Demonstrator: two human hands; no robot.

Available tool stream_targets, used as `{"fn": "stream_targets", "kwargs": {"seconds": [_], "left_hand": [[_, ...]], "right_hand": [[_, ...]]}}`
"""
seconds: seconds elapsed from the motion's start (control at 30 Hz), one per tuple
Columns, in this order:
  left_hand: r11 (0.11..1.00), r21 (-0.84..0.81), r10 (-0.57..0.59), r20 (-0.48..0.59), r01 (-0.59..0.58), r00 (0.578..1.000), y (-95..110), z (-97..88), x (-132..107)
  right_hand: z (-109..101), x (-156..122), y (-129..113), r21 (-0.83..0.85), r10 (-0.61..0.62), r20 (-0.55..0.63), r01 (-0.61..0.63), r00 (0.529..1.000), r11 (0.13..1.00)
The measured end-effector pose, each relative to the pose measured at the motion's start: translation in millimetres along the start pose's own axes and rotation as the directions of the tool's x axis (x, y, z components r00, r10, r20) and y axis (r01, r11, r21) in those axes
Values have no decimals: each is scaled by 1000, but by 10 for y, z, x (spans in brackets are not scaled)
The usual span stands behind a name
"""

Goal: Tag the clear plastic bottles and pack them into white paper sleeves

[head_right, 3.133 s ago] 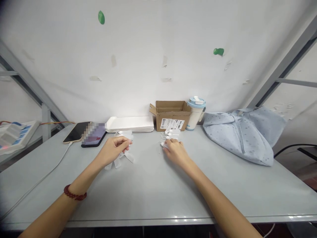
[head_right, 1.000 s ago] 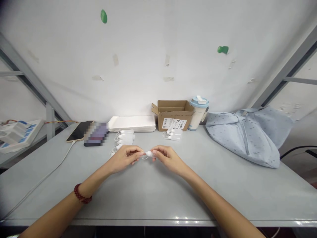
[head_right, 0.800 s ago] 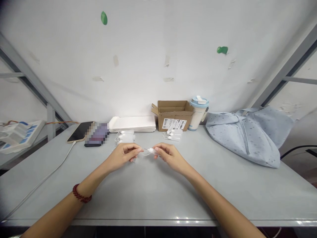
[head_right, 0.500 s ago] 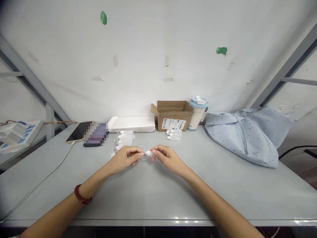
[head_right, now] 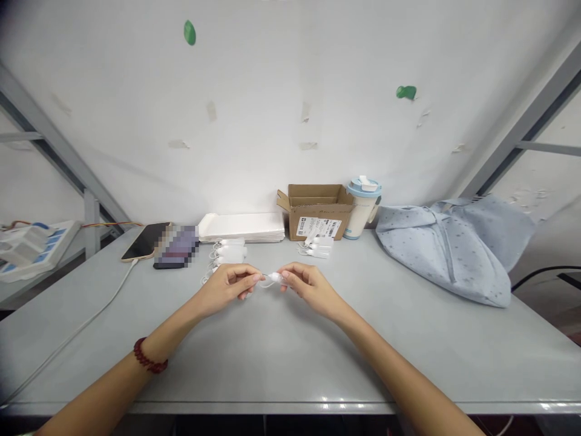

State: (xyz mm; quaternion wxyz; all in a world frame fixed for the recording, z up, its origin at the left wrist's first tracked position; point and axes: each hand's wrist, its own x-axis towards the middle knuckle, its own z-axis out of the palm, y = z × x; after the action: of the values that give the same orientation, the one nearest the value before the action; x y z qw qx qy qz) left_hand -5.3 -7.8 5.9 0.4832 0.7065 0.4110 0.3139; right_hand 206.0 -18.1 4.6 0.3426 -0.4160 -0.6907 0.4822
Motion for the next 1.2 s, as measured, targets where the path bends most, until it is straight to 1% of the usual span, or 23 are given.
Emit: {"fn": "stream_targets", "kwargs": {"seconds": [0.43, 0.9, 1.07, 1.2], "left_hand": [[1000, 13, 6, -5, -6, 1000, -5, -10, 4], [1000, 12, 1, 16, -1, 1000, -10, -12, -1], [999, 43, -1, 22, 0, 1000, 9, -2, -16], [994, 108, -11, 24, 9, 1000, 3, 18, -22]], "right_hand": [[0, -3, -18, 3, 3, 8, -3, 1000, 1000], [14, -4, -1, 23, 14, 15, -15, 1000, 1000], [9, -15, -11, -14, 14, 29, -14, 999, 1000], [12, -21, -4, -68, 20, 46, -16, 999, 998]]}}
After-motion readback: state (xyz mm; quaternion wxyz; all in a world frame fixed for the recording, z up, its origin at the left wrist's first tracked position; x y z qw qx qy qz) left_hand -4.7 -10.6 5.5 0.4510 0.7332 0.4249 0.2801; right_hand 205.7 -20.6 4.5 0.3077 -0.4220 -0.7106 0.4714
